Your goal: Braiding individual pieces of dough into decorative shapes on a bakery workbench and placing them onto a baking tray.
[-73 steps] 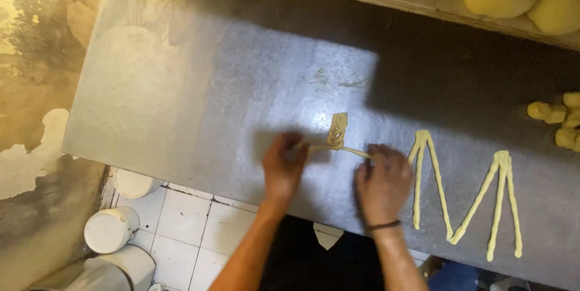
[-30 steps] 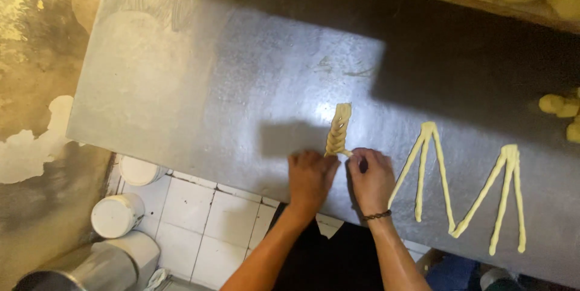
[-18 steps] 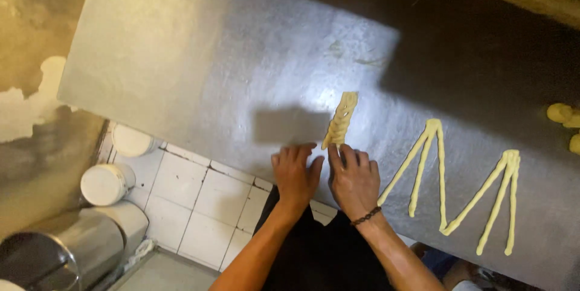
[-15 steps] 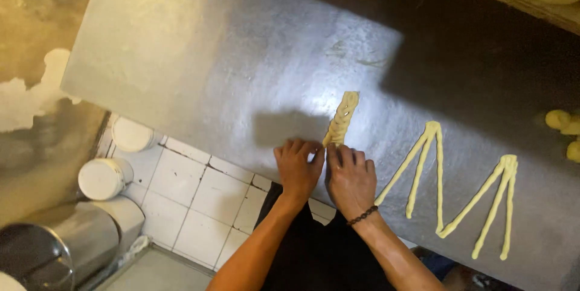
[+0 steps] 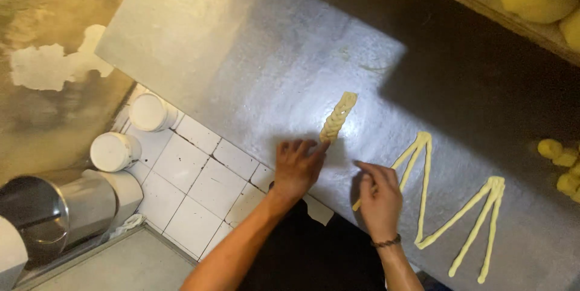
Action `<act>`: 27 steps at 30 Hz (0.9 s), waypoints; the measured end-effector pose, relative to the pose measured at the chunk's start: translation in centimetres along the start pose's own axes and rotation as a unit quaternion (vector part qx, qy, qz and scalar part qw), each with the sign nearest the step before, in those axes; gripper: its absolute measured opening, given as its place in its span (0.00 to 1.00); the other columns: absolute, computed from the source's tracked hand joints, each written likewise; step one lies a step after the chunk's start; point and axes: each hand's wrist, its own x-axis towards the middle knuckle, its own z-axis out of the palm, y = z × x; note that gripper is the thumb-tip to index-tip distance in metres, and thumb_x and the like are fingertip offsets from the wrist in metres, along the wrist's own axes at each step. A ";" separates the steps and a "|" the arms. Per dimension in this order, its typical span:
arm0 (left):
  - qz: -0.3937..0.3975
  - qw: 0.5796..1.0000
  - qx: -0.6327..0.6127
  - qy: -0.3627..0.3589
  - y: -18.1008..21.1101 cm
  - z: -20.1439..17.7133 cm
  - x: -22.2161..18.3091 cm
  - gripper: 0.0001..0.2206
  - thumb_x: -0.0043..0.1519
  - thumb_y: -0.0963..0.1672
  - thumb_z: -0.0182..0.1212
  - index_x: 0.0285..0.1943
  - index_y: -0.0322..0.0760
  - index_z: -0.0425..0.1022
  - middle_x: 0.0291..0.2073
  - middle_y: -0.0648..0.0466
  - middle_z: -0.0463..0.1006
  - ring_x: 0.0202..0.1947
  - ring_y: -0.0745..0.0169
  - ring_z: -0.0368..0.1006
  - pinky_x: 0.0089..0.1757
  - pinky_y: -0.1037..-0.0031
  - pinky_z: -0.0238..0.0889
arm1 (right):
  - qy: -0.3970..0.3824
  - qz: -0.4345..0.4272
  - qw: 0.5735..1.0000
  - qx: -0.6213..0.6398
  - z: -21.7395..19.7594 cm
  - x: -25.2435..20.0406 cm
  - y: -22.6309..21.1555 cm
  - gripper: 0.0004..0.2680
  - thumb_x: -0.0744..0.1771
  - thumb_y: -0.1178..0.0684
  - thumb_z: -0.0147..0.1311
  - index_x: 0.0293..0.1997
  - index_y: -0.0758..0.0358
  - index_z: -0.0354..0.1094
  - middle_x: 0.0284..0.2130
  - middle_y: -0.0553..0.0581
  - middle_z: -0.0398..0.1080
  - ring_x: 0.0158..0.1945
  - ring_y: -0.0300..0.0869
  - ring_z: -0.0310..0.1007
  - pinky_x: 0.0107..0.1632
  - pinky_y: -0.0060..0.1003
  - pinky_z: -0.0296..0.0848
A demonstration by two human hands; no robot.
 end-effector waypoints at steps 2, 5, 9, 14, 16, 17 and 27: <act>-0.024 0.999 -0.011 0.027 1.2 1.1 -0.4 0.16 0.59 0.44 0.67 0.56 0.44 0.80 0.41 0.55 0.77 0.44 0.57 0.71 0.47 0.58 0.58 | -0.002 0.018 1.000 0.000 -1.0 0.1 1.0 0.09 0.67 0.60 0.52 0.50 0.57 0.77 0.42 0.55 0.73 0.44 0.46 0.75 0.48 0.39 0.73; -0.077 0.996 0.000 0.054 2.4 2.9 -0.3 0.13 0.59 0.48 0.69 0.48 0.42 0.79 0.37 0.56 0.78 0.42 0.57 0.72 0.47 0.57 0.58 | -0.012 0.055 0.998 -0.004 -2.6 -0.2 1.8 0.08 0.67 0.60 0.54 0.50 0.58 0.76 0.41 0.55 0.72 0.38 0.43 0.74 0.42 0.37 0.73; -0.144 0.985 0.085 0.052 2.8 4.7 0.4 0.07 0.60 0.47 0.69 0.37 0.42 0.79 0.30 0.56 0.78 0.39 0.55 0.72 0.44 0.57 0.57 | -0.021 0.059 0.998 -0.002 -3.9 0.5 2.4 0.09 0.67 0.60 0.55 0.52 0.60 0.76 0.42 0.55 0.71 0.35 0.39 0.73 0.38 0.34 0.72; -0.332 0.943 -0.002 -0.034 1.3 4.6 1.6 0.11 0.61 0.49 0.65 0.30 0.42 0.83 0.26 0.51 0.80 0.32 0.48 0.75 0.40 0.57 0.56 | -0.017 0.051 0.999 0.000 -4.4 0.9 3.4 0.10 0.67 0.61 0.55 0.54 0.60 0.74 0.44 0.56 0.70 0.36 0.39 0.72 0.38 0.34 0.72; -0.418 0.903 -0.050 -0.080 0.0 4.8 1.9 0.15 0.62 0.52 0.64 0.29 0.42 0.83 0.24 0.50 0.81 0.29 0.45 0.76 0.38 0.56 0.56 | -0.022 0.056 0.998 -0.006 -4.3 0.9 3.9 0.10 0.67 0.61 0.55 0.55 0.61 0.73 0.45 0.56 0.70 0.36 0.39 0.72 0.37 0.34 0.72; -0.427 0.897 -0.050 -0.101 -0.7 4.8 2.4 0.16 0.57 0.54 0.66 0.27 0.42 0.83 0.23 0.49 0.81 0.27 0.44 0.76 0.36 0.55 0.56 | -0.023 0.045 0.999 -0.017 -4.1 1.1 4.2 0.11 0.67 0.61 0.56 0.55 0.61 0.73 0.45 0.57 0.70 0.37 0.40 0.72 0.38 0.34 0.73; -0.486 0.749 -0.385 -0.233 -5.5 3.7 1.5 0.18 0.58 0.53 0.69 0.34 0.34 0.80 0.24 0.49 0.83 0.27 0.55 0.79 0.35 0.66 0.71 | -0.045 -0.013 0.997 -0.065 -1.9 7.3 2.6 0.11 0.67 0.59 0.56 0.56 0.63 0.71 0.48 0.61 0.71 0.44 0.49 0.75 0.46 0.42 0.75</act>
